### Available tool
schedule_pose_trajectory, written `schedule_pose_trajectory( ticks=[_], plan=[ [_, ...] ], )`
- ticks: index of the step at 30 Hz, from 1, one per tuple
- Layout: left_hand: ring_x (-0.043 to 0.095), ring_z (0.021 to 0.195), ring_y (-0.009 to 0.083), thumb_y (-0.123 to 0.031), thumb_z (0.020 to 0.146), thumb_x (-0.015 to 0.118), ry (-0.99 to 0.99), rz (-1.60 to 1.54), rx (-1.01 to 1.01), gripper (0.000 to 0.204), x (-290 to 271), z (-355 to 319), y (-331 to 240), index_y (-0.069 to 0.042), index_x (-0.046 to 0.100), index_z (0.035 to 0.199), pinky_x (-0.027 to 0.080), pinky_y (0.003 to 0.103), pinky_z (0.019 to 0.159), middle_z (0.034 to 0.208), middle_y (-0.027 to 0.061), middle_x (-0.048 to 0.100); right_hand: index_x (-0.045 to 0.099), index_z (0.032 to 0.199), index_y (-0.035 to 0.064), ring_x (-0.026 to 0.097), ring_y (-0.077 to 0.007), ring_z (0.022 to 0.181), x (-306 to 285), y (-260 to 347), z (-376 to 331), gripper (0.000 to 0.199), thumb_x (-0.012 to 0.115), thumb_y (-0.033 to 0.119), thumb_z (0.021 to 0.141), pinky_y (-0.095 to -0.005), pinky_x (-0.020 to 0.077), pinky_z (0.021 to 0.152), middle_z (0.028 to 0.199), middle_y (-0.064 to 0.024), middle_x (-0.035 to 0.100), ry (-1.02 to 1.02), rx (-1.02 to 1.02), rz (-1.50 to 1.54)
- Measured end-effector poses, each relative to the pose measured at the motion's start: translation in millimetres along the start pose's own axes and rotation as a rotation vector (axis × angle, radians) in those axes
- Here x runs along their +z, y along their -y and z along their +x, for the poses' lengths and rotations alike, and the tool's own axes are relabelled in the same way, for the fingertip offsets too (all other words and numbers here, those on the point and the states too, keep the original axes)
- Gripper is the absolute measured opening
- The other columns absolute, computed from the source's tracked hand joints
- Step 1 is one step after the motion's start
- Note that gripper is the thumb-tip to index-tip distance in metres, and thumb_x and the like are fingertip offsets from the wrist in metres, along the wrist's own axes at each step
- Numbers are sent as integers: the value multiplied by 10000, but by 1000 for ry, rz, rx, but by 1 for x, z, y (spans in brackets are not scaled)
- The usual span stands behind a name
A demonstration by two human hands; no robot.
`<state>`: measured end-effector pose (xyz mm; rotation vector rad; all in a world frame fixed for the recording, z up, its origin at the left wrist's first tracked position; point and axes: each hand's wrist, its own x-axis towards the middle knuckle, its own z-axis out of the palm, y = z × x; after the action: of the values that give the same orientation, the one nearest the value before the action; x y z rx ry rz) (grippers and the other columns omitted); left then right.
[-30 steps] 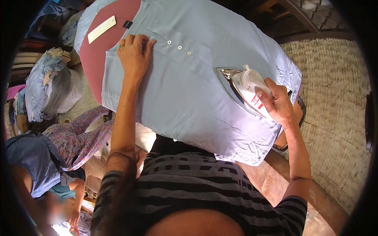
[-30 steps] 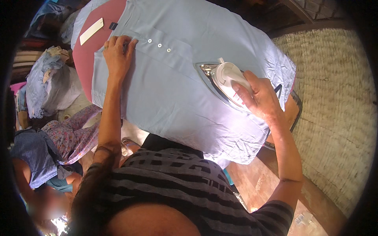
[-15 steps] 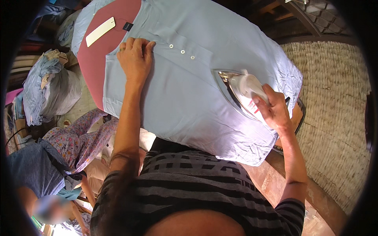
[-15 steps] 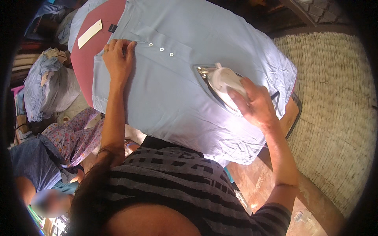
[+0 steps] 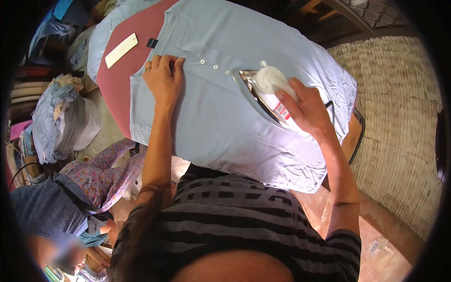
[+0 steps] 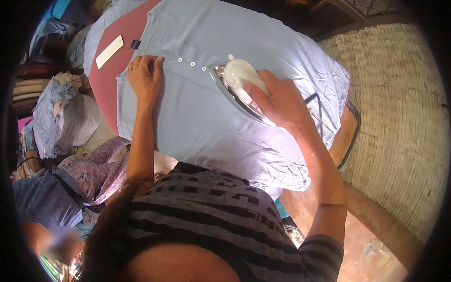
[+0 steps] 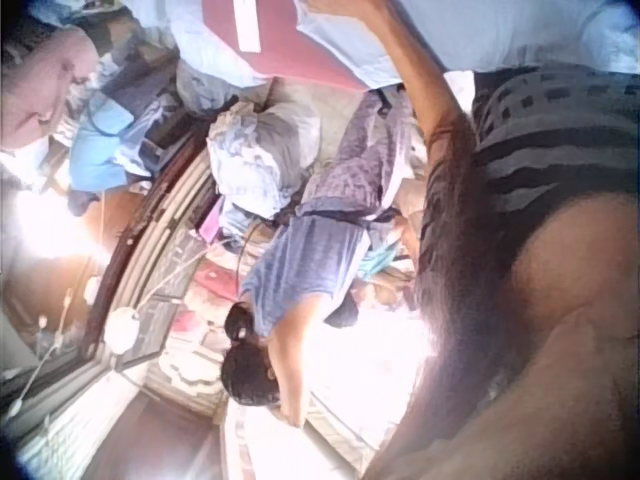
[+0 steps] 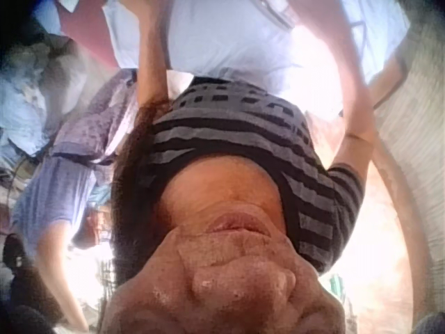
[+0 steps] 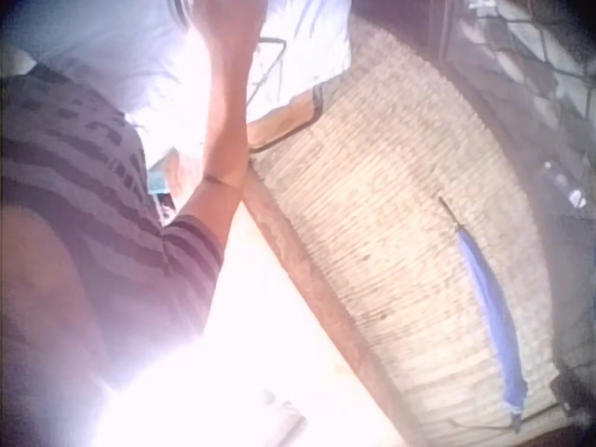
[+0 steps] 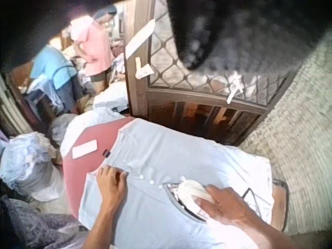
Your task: The person irons a light blue shirt on a red ironing board, smoothing the fabric with one hand while moving the iron over the front panels, collar, and sleeves before folding the garment.
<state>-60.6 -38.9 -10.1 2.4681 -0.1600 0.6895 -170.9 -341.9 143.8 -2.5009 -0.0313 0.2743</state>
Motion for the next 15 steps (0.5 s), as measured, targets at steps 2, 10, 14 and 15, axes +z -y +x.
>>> schedule_pose_trajectory(
  ticks=[2,10,14,15],
  plan=[
    [534,839,248,-293,844,754,-12,12,20,161,0,-1,-1,-149,687,816,384,409,743,803,-5,586,582,880,11,660,-364,568,3,6,4,387,608,387,966,-407,503,551,610,-185,640,-2,17,0],
    [511,1221,365,-259,954,622,23,-371,248,420,-3,-19,-67,-52,554,1313,361,501,1019,1349,148,546,637,966,14,631,-393,655,-1,-14,9,434,581,444,962,-448,480,618,710,-227,647,-102,-32,-83],
    [380,1402,408,-243,1009,507,269,-696,281,487,16,-41,-95,10,453,1422,252,541,1151,1498,199,439,656,1018,56,648,-361,663,-3,-33,-17,422,577,466,955,-450,487,631,728,-204,665,-141,20,-52],
    [367,1409,408,-262,1009,499,306,-509,344,497,20,-45,-96,1,449,1428,245,559,1146,1512,191,423,654,1017,53,650,-355,662,-4,-38,-25,423,578,465,956,-447,492,636,725,-202,666,-161,46,-37]
  ],
)
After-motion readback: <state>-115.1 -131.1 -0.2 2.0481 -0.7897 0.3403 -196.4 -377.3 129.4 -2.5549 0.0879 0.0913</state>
